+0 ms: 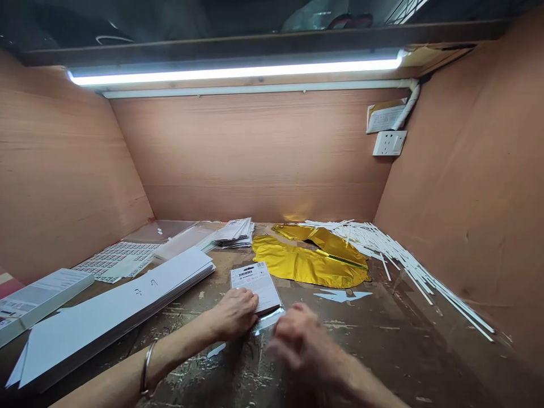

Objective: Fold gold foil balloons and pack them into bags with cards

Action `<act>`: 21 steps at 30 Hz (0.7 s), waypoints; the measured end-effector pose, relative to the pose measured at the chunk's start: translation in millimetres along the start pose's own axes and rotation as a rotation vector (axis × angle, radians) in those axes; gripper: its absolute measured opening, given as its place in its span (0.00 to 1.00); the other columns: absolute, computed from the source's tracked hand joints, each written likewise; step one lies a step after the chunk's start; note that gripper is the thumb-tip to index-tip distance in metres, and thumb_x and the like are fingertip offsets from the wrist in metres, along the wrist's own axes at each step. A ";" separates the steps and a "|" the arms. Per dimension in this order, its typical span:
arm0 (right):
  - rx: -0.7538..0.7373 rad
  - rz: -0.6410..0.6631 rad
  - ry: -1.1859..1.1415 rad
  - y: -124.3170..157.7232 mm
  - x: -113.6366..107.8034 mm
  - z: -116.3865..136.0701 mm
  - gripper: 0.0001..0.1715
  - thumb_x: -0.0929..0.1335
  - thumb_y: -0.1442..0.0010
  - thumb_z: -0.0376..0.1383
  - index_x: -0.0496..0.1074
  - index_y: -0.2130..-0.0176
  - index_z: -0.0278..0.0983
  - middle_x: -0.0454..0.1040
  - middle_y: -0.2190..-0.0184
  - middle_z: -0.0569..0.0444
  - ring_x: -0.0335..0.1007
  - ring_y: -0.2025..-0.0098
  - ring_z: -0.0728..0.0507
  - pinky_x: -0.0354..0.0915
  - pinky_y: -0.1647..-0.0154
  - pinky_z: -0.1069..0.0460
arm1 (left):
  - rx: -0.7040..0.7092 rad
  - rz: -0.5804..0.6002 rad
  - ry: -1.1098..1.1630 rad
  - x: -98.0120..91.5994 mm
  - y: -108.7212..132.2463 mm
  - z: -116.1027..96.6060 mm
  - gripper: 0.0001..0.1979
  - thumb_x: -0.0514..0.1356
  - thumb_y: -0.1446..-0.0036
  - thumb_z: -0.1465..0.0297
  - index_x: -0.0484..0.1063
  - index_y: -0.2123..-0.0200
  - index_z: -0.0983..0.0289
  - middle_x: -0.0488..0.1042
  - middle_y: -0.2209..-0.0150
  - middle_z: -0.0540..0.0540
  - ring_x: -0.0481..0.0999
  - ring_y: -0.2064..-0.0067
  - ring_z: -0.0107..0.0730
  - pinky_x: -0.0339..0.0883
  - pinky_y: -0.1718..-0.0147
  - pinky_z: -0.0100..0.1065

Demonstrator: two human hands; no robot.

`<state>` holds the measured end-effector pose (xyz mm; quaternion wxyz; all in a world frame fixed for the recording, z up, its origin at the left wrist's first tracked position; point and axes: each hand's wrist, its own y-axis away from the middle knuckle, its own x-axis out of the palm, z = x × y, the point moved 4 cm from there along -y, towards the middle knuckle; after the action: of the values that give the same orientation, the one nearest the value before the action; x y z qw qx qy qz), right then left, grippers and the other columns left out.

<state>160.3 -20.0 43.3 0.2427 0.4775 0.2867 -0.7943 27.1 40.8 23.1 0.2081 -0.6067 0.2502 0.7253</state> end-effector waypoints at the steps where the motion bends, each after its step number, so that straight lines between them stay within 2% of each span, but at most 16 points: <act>1: 0.155 -0.072 0.063 1.7 -6.8 -26.4 0.12 0.59 0.43 0.33 0.70 0.64 0.37 0.72 0.66 0.53 0.66 0.62 0.47 0.59 0.57 0.49 | -0.004 -0.008 0.023 -2.7 -0.5 3.8 0.15 0.49 0.45 0.62 0.69 0.65 0.67 0.73 0.67 0.62 0.72 0.63 0.43 0.64 0.65 0.39; 4: 0.426 -0.097 0.158 5.2 -8.7 -79.0 0.15 0.56 0.42 0.33 0.68 0.61 0.37 0.72 0.65 0.50 0.67 0.62 0.45 0.59 0.64 0.52 | -0.046 -0.116 0.097 -11.9 -7.3 15.9 0.19 0.44 0.42 0.59 0.68 0.66 0.66 0.72 0.67 0.60 0.71 0.62 0.41 0.63 0.64 0.37; 7: 0.524 -0.097 0.187 2.3 -0.5 -96.4 0.16 0.55 0.41 0.35 0.69 0.67 0.38 0.73 0.72 0.53 0.69 0.67 0.45 0.57 0.69 0.54 | -0.067 -0.262 0.168 -12.7 -15.8 20.3 0.15 0.46 0.41 0.63 0.67 0.64 0.66 0.71 0.62 0.59 0.68 0.57 0.38 0.61 0.58 0.36; 9: 0.544 -0.132 0.170 -1.5 3.0 -96.4 0.16 0.55 0.41 0.36 0.69 0.68 0.38 0.73 0.73 0.54 0.69 0.68 0.45 0.56 0.70 0.54 | -0.038 -0.345 0.255 -10.5 -18.3 14.7 0.15 0.47 0.41 0.62 0.67 0.61 0.65 0.69 0.58 0.58 0.66 0.55 0.37 0.59 0.56 0.35; 11: 0.542 -0.159 0.120 -5.4 4.8 -92.4 0.16 0.56 0.41 0.37 0.69 0.69 0.38 0.73 0.75 0.55 0.69 0.69 0.46 0.56 0.70 0.54 | 0.012 -0.408 0.367 -9.7 -18.3 2.2 0.19 0.49 0.44 0.57 0.64 0.56 0.65 0.69 0.56 0.57 0.66 0.55 0.35 0.59 0.55 0.33; 14: 0.536 -0.188 0.043 -9.9 4.7 -85.2 0.16 0.56 0.42 0.37 0.70 0.70 0.38 0.73 0.76 0.55 0.69 0.71 0.47 0.57 0.70 0.54 | 0.086 -0.368 0.450 -8.3 -19.2 -25.2 0.25 0.54 0.52 0.51 0.65 0.56 0.63 0.71 0.60 0.55 0.68 0.59 0.35 0.62 0.60 0.32; 17: 0.529 -0.206 -0.048 -11.7 2.8 -81.4 0.16 0.57 0.42 0.36 0.70 0.71 0.37 0.73 0.77 0.55 0.68 0.72 0.47 0.59 0.71 0.54 | 0.092 -0.275 0.413 -4.9 -23.3 -45.7 0.18 0.58 0.52 0.56 0.68 0.63 0.63 0.72 0.67 0.53 0.69 0.64 0.35 0.63 0.64 0.33; 19: 0.482 -0.202 -0.094 -11.1 0.8 -80.2 0.17 0.57 0.41 0.36 0.71 0.70 0.37 0.74 0.75 0.55 0.69 0.71 0.48 0.61 0.69 0.54 | 0.108 -0.313 0.405 -6.1 -26.3 -48.0 0.11 0.55 0.47 0.62 0.69 0.66 0.63 0.72 0.68 0.53 0.68 0.65 0.33 0.63 0.64 0.33; 21: 0.380 -0.175 -0.055 -7.6 -1.5 -77.5 0.15 0.58 0.42 0.37 0.71 0.63 0.37 0.75 0.65 0.51 0.69 0.62 0.45 0.62 0.61 0.52 | 0.138 -0.413 0.407 -9.5 -29.3 -40.1 0.10 0.50 0.43 0.66 0.68 0.65 0.64 0.72 0.65 0.54 0.68 0.62 0.33 0.62 0.60 0.33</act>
<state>203.9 38.9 16.9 0.0862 0.4663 0.1653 -0.8648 77.7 39.2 23.7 0.3377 -0.7622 0.2068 0.5120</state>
